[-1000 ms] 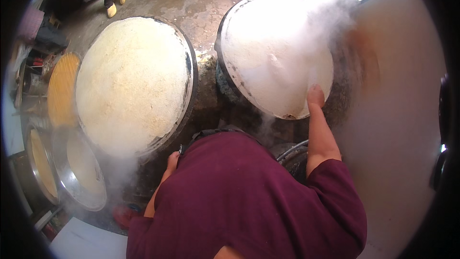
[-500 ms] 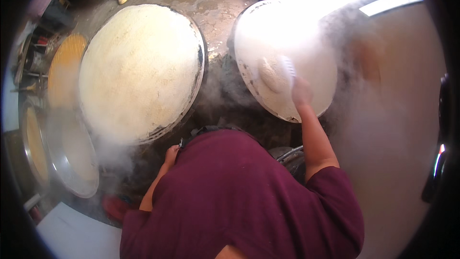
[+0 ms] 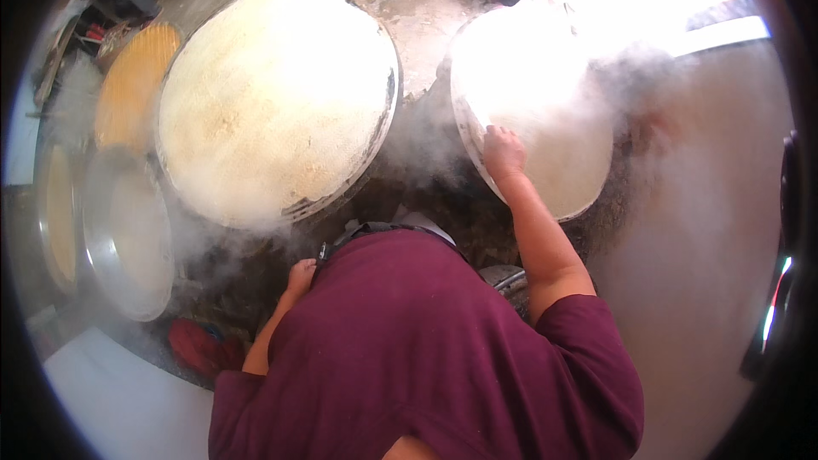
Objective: The person scoops batter from a large metal bowl and spreads it onto a hot circular griddle using a yellow plastic scraper. They cook the crepe, lift it off the griddle, and place it onto a stack. The person then scrapes the griddle surface clean and repeats the process.
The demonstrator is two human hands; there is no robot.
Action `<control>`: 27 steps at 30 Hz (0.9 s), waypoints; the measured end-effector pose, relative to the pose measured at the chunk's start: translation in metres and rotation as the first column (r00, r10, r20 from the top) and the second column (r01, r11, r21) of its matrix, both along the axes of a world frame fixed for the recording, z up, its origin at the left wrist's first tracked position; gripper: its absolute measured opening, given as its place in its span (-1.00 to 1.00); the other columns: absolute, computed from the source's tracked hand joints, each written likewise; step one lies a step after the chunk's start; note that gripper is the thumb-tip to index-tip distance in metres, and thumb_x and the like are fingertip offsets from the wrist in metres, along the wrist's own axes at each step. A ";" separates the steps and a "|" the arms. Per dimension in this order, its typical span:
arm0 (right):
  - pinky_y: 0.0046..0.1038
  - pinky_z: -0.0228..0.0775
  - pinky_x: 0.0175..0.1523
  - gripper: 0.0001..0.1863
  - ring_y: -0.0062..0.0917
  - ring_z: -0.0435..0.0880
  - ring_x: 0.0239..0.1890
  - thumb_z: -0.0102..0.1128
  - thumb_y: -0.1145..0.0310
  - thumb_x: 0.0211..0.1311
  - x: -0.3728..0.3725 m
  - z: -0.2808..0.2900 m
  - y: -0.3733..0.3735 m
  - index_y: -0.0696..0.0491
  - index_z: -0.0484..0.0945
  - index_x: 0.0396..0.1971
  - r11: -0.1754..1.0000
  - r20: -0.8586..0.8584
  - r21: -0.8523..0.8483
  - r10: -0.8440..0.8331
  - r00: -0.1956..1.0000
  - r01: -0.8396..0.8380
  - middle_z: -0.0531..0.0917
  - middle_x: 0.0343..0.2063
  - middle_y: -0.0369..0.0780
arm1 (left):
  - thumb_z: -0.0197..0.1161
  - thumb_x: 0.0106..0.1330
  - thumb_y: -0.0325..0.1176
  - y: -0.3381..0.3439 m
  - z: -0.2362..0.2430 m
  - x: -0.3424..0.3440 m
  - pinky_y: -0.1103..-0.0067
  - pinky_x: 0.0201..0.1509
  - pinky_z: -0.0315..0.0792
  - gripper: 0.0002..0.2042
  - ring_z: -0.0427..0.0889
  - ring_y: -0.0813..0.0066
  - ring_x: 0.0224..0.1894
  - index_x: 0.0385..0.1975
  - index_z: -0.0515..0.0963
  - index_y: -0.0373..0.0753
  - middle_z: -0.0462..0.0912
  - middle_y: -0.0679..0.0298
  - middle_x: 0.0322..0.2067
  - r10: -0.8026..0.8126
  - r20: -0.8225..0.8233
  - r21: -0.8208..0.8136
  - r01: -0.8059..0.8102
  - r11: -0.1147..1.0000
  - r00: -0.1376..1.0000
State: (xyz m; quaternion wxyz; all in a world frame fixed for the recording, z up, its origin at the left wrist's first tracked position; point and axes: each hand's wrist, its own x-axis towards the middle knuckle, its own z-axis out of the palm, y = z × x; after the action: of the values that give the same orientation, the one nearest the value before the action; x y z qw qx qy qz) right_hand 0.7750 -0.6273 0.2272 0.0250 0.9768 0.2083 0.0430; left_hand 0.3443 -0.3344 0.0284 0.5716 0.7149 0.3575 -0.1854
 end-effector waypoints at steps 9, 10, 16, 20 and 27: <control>-0.28 0.42 -0.14 -0.80 -0.33 0.55 -0.16 -0.12 0.32 0.18 0.046 0.031 0.000 -0.06 0.52 -0.29 0.996 -0.095 0.015 0.088 0.992 -0.087 0.61 -0.31 -0.24 | 0.13 0.15 -0.29 -0.038 0.010 -0.045 0.50 -0.05 0.39 -0.68 0.58 0.27 -0.14 -0.16 0.51 -0.37 0.60 0.03 -0.24 0.138 -0.056 0.155 -0.128 0.980 0.989; -0.29 0.42 -0.13 -0.78 -0.33 0.54 -0.16 -0.13 0.33 0.19 0.053 0.031 0.000 -0.06 0.52 -0.28 0.995 -0.088 0.020 0.099 0.991 -0.098 0.61 -0.30 -0.25 | 0.13 0.16 -0.27 -0.045 0.009 -0.055 0.49 -0.05 0.39 -0.67 0.58 0.26 -0.14 -0.16 0.51 -0.36 0.60 0.03 -0.24 0.108 -0.017 0.194 -0.103 0.975 0.994; -0.36 0.42 -0.14 -0.71 -0.37 0.54 -0.19 -0.08 0.43 0.16 0.085 0.034 -0.029 -0.13 0.56 -0.18 0.933 -0.209 0.015 0.354 0.911 -0.359 0.63 -0.30 -0.27 | 0.05 0.23 -0.10 -0.071 -0.043 -0.103 0.46 -0.08 0.38 -0.64 0.57 0.30 -0.16 -0.21 0.54 -0.29 0.61 0.09 -0.26 0.178 -0.221 0.273 -0.115 0.955 0.959; -0.34 0.42 -0.15 -0.76 -0.35 0.55 -0.22 0.00 0.41 0.12 0.081 0.036 -0.078 -0.12 0.61 -0.25 0.907 -0.353 0.045 0.408 0.842 -0.420 0.64 -0.37 -0.25 | 0.00 0.24 -0.05 -0.067 -0.067 -0.124 0.45 -0.09 0.37 -0.61 0.57 0.31 -0.18 -0.21 0.55 -0.25 0.61 0.08 -0.26 0.176 -0.053 0.216 -0.161 0.963 0.983; -0.44 0.36 -0.33 -0.82 -0.55 0.54 -0.37 0.10 0.30 0.09 0.073 0.000 -0.175 0.02 0.54 -0.32 0.676 -0.672 0.591 0.112 0.732 0.440 0.63 -0.44 -0.27 | 0.01 0.20 -0.20 -0.054 -0.055 -0.117 0.40 -0.11 0.36 -0.68 0.55 0.17 -0.18 -0.18 0.53 -0.26 0.58 0.04 -0.24 -0.028 -0.199 0.357 0.099 0.929 0.980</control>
State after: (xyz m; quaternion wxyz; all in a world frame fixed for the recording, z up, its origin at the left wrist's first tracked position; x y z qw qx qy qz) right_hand 0.8479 -0.8026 0.2270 -0.4296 0.8702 0.0732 -0.2297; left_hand 0.2276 -0.3885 -0.0262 0.3856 0.7988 0.4154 -0.2015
